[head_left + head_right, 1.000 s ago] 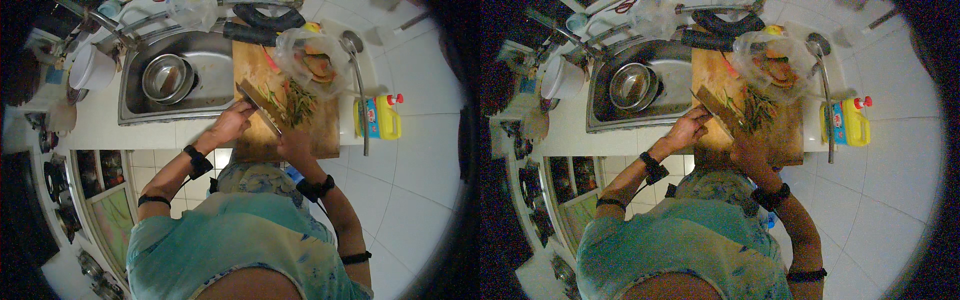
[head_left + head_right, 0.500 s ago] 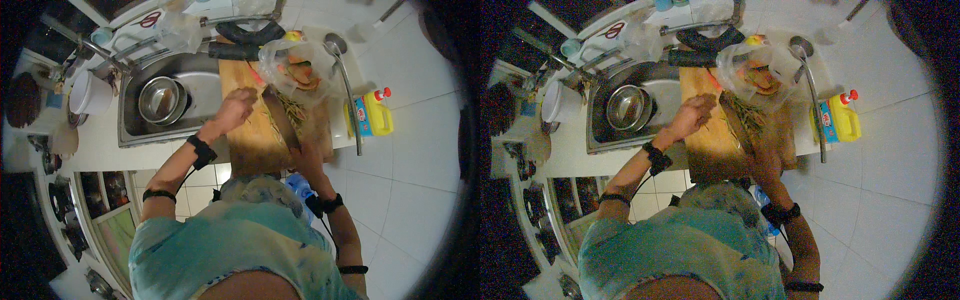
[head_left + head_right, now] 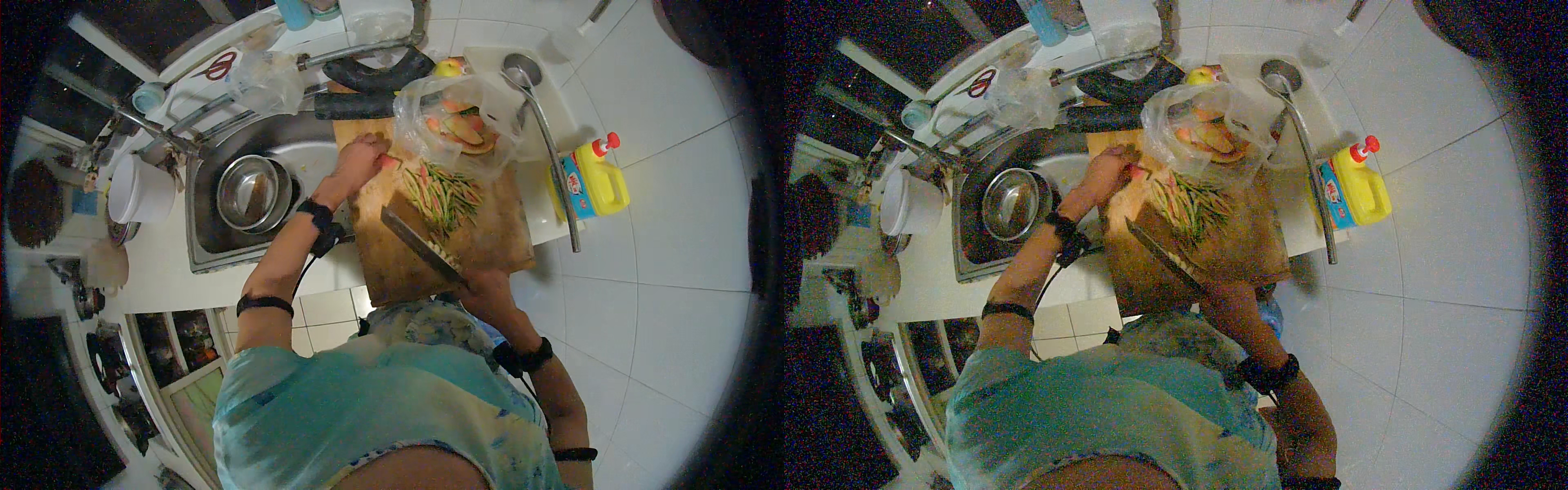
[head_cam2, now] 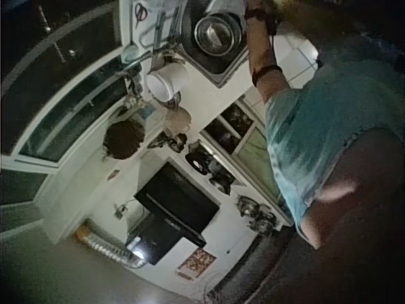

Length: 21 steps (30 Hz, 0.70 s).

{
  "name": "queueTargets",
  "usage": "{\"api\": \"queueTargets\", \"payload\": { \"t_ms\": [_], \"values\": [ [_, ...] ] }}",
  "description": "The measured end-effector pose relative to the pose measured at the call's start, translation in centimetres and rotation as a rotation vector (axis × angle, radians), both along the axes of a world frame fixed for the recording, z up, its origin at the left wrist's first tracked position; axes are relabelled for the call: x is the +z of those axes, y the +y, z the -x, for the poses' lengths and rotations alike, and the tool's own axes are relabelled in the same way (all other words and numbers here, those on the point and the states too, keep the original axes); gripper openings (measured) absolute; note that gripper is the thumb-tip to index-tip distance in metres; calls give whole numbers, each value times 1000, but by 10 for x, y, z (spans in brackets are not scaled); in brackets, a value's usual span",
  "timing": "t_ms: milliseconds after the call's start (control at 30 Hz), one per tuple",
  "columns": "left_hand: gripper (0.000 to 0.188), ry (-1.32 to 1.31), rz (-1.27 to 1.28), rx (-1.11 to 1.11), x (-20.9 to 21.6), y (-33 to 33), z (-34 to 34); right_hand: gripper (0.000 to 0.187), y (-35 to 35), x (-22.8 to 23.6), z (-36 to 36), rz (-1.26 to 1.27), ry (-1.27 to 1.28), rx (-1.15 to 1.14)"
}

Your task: The person slices green vegetables into thin strips on a wooden cutting board using a knife. The sliced pieces are gathered and placed into a plastic bag. The person repeats this process with additional vegetable pieces.

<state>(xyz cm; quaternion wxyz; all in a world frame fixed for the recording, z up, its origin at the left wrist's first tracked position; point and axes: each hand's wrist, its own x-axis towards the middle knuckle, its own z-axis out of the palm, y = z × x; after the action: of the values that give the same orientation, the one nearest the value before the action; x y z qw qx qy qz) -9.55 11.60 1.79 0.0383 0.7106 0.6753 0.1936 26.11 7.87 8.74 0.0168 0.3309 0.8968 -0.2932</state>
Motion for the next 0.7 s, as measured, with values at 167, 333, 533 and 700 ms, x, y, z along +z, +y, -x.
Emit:
{"api": "queueTargets", "payload": {
  "t_ms": [167,333,533,700],
  "values": [
    [42,-121,58,78,3,-44,9,34,12,-18,1,-22,-75,178],
    [41,-143,100,158,18,-79,-21,27,40,-43,-10,-223,198,10],
    [28,-50,-239,-23,3,-88,-75,26,45,-10,2,-102,150,-103],
    [36,-116,-38,60,3,-99,-84,25,28,17,13,-202,45,-39]
  ]
}}
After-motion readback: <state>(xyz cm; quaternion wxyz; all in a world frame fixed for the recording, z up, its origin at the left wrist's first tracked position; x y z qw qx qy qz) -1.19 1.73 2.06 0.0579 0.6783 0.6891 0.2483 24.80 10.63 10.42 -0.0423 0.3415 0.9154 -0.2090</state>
